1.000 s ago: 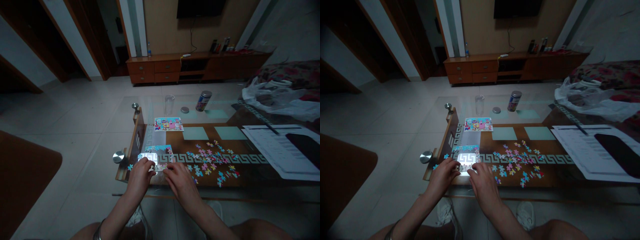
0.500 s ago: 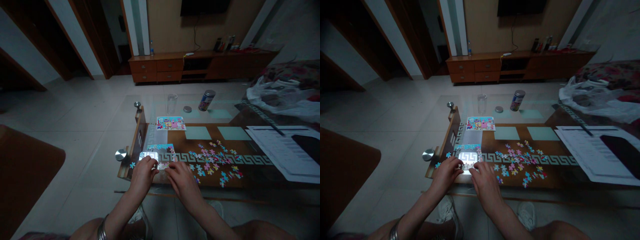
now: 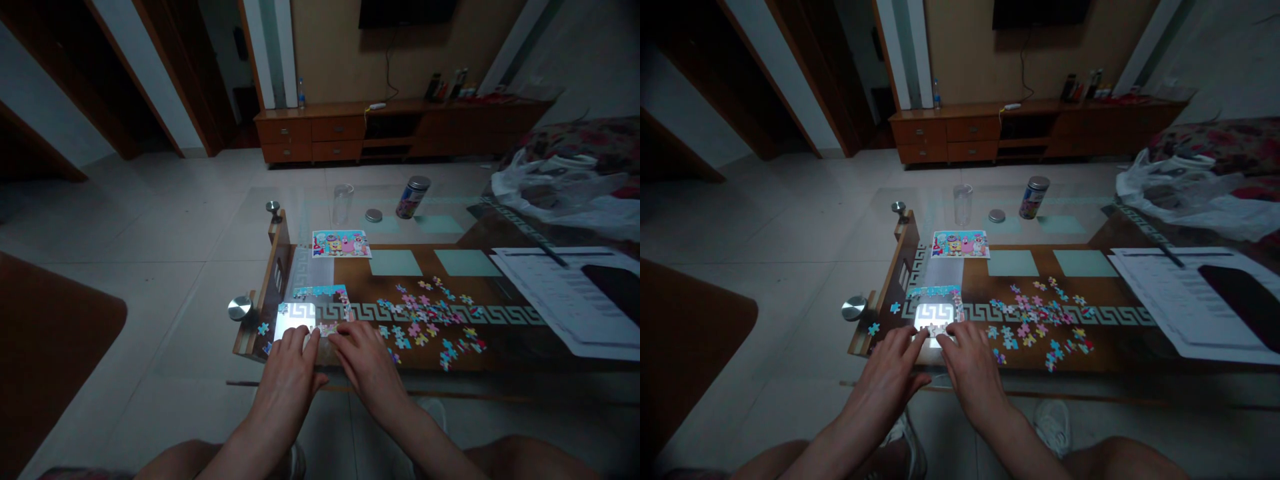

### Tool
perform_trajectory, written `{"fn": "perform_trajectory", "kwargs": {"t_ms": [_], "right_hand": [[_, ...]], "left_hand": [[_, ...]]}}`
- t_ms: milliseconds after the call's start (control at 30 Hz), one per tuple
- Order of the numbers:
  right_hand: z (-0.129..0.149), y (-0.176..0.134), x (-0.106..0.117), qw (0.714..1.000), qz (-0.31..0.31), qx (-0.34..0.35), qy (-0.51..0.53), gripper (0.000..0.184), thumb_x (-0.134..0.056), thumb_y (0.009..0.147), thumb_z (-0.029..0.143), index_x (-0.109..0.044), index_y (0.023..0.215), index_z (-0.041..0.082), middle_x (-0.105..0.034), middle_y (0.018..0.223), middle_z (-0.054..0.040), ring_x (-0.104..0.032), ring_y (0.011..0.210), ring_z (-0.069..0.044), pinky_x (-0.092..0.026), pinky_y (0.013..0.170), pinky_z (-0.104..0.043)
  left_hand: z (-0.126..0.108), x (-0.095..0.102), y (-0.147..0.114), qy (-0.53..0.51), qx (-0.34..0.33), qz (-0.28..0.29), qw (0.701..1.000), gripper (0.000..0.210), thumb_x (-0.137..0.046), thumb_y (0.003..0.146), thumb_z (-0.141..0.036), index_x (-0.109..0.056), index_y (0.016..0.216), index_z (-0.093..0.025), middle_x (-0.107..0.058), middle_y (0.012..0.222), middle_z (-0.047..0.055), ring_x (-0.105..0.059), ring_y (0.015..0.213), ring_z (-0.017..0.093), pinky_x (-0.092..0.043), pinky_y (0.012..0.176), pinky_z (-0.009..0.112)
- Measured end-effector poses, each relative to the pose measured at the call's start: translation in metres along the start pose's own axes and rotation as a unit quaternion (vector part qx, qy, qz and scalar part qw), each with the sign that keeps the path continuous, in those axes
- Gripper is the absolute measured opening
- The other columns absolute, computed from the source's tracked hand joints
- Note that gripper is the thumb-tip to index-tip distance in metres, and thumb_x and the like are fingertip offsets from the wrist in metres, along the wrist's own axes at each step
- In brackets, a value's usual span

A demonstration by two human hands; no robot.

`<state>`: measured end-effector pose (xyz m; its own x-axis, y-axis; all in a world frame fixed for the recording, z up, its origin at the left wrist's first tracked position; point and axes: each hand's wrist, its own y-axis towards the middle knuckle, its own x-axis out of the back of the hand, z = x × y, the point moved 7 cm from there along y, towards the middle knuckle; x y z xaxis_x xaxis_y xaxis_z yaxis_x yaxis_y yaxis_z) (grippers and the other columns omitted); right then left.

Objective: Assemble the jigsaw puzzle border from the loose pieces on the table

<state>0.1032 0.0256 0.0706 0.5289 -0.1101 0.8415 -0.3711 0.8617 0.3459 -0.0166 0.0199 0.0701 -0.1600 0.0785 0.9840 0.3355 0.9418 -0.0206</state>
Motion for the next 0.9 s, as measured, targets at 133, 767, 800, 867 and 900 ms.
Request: {"fn": "perform_trajectory", "kwargs": {"t_ms": [133,767,800,867,900], "right_hand": [[0.001,0.0,0.001,1.0,-0.009,0.006,-0.004,0.027,-0.057,0.081,0.006,-0.064,0.103,0.021,-0.064,0.103,-0.0082,-0.054,0.096,-0.024,-0.047,0.077,-0.04],[0.001,0.001,-0.002,1.0,0.009,0.007,-0.006,0.024,-0.057,0.084,0.009,-0.064,0.103,0.021,-0.065,0.103,-0.0079,-0.053,0.097,-0.026,-0.047,0.078,-0.041],[0.001,0.001,-0.001,1.0,0.013,0.007,-0.005,0.025,-0.057,0.083,0.009,-0.064,0.104,0.02,-0.065,0.103,-0.008,-0.053,0.097,-0.026,-0.047,0.078,-0.041],[0.001,0.002,-0.001,1.0,0.016,0.007,-0.001,0.027,-0.058,0.082,0.008,-0.064,0.105,0.021,-0.065,0.103,-0.008,-0.053,0.096,-0.026,-0.047,0.077,-0.041],[0.001,0.002,0.0,1.0,0.017,0.007,0.002,0.028,-0.058,0.082,0.007,-0.064,0.105,0.021,-0.065,0.103,-0.0079,-0.053,0.096,-0.026,-0.048,0.077,-0.041]], "left_hand": [[-0.002,-0.006,-0.001,0.017,-0.01,0.021,1.0,0.061,-0.075,0.073,-0.021,-0.049,0.127,-0.018,-0.057,0.121,0.012,-0.054,0.108,0.031,-0.048,0.087,0.047],[0.004,-0.005,0.005,-0.138,-0.022,0.003,0.99,0.042,-0.059,0.079,-0.009,-0.052,0.12,-0.017,-0.056,0.125,0.01,-0.052,0.113,0.026,-0.046,0.096,0.045],[0.006,-0.004,0.005,-0.167,-0.022,-0.004,0.986,0.042,-0.058,0.079,-0.009,-0.052,0.12,-0.017,-0.056,0.124,0.01,-0.052,0.113,0.025,-0.045,0.097,0.044],[0.007,-0.003,0.004,-0.214,-0.025,-0.013,0.976,0.043,-0.057,0.078,-0.007,-0.051,0.12,-0.018,-0.056,0.123,0.01,-0.052,0.114,0.023,-0.044,0.099,0.041],[0.008,-0.002,0.004,-0.228,-0.027,-0.016,0.973,0.044,-0.056,0.078,-0.005,-0.051,0.119,-0.018,-0.056,0.123,0.009,-0.052,0.114,0.022,-0.043,0.1,0.041]]}}
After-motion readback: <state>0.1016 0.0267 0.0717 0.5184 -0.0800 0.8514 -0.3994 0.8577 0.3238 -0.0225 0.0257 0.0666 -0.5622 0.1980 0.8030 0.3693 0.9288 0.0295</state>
